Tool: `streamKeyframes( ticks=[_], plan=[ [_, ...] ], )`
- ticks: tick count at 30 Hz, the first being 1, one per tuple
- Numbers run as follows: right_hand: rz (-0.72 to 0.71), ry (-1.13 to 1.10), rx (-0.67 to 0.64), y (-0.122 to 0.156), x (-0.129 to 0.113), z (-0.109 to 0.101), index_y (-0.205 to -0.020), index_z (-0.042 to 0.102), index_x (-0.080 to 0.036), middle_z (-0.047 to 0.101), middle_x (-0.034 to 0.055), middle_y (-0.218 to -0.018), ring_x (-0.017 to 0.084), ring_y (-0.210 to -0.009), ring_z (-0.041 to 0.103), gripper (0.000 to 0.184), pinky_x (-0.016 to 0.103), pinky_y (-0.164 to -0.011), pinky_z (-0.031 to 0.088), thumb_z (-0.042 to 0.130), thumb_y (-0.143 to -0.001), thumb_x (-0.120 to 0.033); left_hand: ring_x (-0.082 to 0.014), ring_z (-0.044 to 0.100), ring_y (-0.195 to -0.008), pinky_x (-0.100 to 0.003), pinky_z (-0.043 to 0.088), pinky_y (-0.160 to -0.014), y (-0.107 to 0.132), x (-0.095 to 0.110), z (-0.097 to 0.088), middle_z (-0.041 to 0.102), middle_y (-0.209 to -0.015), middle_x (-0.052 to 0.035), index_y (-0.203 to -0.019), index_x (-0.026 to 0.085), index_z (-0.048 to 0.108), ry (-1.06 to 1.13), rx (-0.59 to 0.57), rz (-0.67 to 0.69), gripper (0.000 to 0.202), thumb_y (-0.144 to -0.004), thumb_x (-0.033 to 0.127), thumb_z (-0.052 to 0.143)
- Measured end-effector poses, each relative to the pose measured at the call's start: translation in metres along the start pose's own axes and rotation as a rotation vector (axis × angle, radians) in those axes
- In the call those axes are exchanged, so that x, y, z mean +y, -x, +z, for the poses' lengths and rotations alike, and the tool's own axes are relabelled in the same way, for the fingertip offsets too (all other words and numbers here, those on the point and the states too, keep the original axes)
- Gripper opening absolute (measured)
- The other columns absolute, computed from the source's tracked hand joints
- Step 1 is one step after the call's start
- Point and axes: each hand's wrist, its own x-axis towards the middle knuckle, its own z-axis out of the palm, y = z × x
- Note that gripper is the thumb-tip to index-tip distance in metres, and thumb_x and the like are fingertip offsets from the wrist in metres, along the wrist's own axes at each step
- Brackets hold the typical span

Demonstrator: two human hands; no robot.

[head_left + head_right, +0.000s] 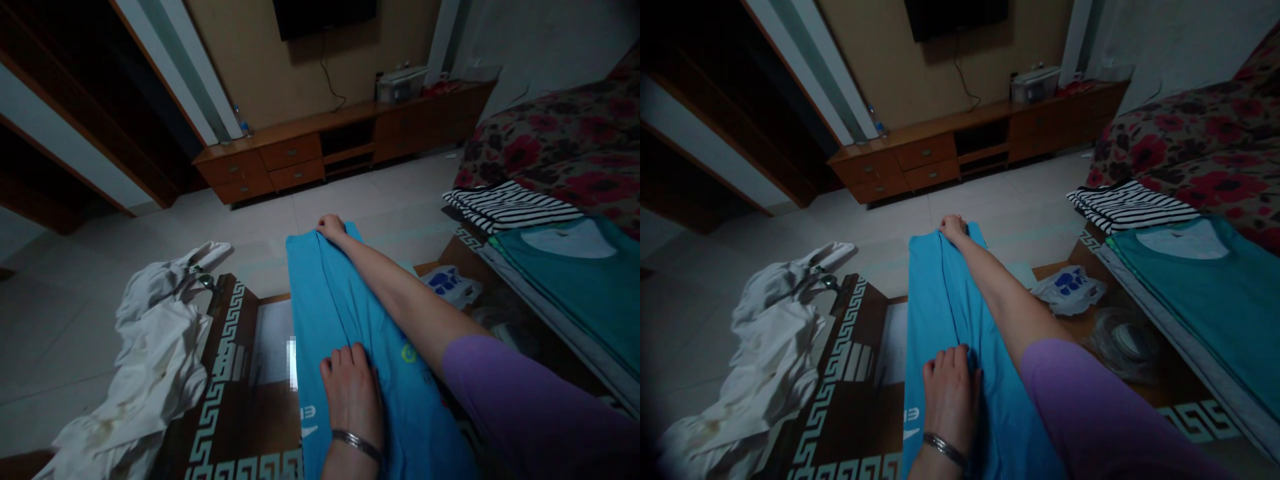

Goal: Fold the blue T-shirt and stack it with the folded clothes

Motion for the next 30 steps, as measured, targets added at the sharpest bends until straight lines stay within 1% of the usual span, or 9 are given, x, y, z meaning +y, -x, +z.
streamKeyframes(
  ticks=[4, 8, 12, 16, 20, 22, 23, 26, 30],
  plan=[
    [0.034, -0.018, -0.027, 0.003, -0.001, 0.002, -0.101, 0.07, -0.021, 0.067, 0.0065, -0.106, 0.016, -0.096, 0.057, 0.023, 0.026, -0.083, 0.044, 0.057, -0.087, -0.035, -0.0253, 0.052, -0.09, -0.042, 0.033, -0.084, 0.001, -0.002, 0.012, 0.061, -0.088, -0.0069, -0.096, 0.018, 0.06, 0.01, -0.016, 0.038, 0.024, -0.088, 0.006, 0.04],
    [0.044, -0.033, -0.027, 0.003, -0.001, 0.004, -0.102, 0.07, -0.021, 0.067, 0.0058, -0.106, 0.016, -0.096, 0.057, 0.023, 0.025, -0.083, 0.044, 0.058, -0.087, -0.034, -0.0279, 0.05, -0.092, -0.045, 0.032, -0.084, 0.001, -0.001, 0.018, 0.062, -0.092, -0.008, -0.094, 0.019, 0.059, 0.038, 0.053, 0.044, 0.014, -0.087, 0.016, 0.048],
    [0.042, -0.008, -0.008, 0.0, 0.0, 0.007, -0.103, 0.07, -0.021, 0.066, 0.0065, -0.11, 0.017, -0.101, 0.056, 0.023, 0.027, -0.086, 0.043, 0.058, -0.087, -0.033, -0.0249, 0.05, -0.088, -0.042, 0.032, -0.081, 0.007, -0.002, 0.01, 0.062, -0.087, -0.0059, -0.088, 0.021, 0.059, 0.1, 0.028, 0.062, 0.022, -0.084, 0.007, 0.043],
    [0.052, 0.028, 0.009, -0.004, 0.001, 0.014, -0.104, 0.069, -0.02, 0.065, 0.0079, -0.111, 0.02, -0.104, 0.054, 0.023, 0.031, -0.089, 0.042, 0.055, -0.088, -0.031, -0.0227, 0.05, -0.086, -0.04, 0.032, -0.082, 0.022, -0.008, 0.003, 0.061, -0.087, -0.0045, -0.088, 0.023, 0.06, 0.223, 0.12, 0.071, 0.025, -0.082, 0.005, 0.043],
    [-0.039, 0.115, 0.032, 0.0, 0.002, 0.021, -0.1, 0.07, -0.019, 0.062, 0.0103, -0.113, 0.024, -0.11, 0.049, 0.023, 0.035, -0.091, 0.039, 0.054, -0.089, -0.031, -0.0254, 0.051, -0.087, -0.044, 0.035, -0.083, 0.026, -0.012, 0.007, 0.06, -0.084, -0.0062, -0.084, 0.022, 0.063, 0.158, 0.088, 0.032, 0.021, -0.081, 0.008, 0.047],
    [-0.106, 0.153, 0.029, 0.003, 0.002, 0.019, -0.105, 0.068, -0.018, 0.06, 0.0121, -0.116, 0.025, -0.113, 0.046, 0.026, 0.037, -0.093, 0.037, 0.053, -0.09, -0.033, -0.0299, 0.052, -0.095, -0.05, 0.038, -0.085, 0.022, -0.011, 0.009, 0.061, -0.098, -0.0091, -0.091, 0.022, 0.065, 0.067, 0.083, 0.02, 0.014, -0.084, 0.017, 0.053],
    [-0.132, 0.165, 0.025, 0.006, 0.001, 0.018, -0.11, 0.067, -0.018, 0.059, 0.013, -0.117, 0.025, -0.113, 0.045, 0.029, 0.037, -0.094, 0.036, 0.052, -0.091, -0.035, -0.0333, 0.051, -0.103, -0.054, 0.038, -0.087, 0.02, -0.01, 0.009, 0.06, -0.111, -0.0114, -0.1, 0.022, 0.065, 0.029, 0.096, 0.045, 0.017, -0.085, 0.024, 0.056],
    [-0.216, 0.179, 0.045, 0.013, -0.002, 0.01, -0.125, 0.058, -0.017, 0.056, 0.0145, -0.123, 0.026, -0.117, 0.044, 0.039, 0.038, -0.098, 0.033, 0.049, -0.093, -0.038, -0.039, 0.033, -0.131, -0.063, 0.032, -0.101, 0.014, -0.008, 0.01, 0.037, -0.146, -0.0154, -0.136, 0.022, 0.046, -0.019, 0.132, 0.257, 0.062, -0.083, 0.05, 0.06],
    [-0.428, 0.191, 0.033, 0.025, -0.001, 0.009, -0.131, 0.052, -0.017, 0.048, 0.0129, -0.137, 0.025, -0.129, 0.036, 0.043, 0.038, -0.106, 0.025, 0.044, -0.096, -0.04, -0.0345, 0.022, -0.141, -0.061, 0.029, -0.109, 0.014, -0.01, 0.027, 0.024, -0.154, -0.0146, -0.148, 0.018, 0.028, -0.009, 0.019, 0.496, 0.093, -0.075, 0.071, 0.054]
  ],
)
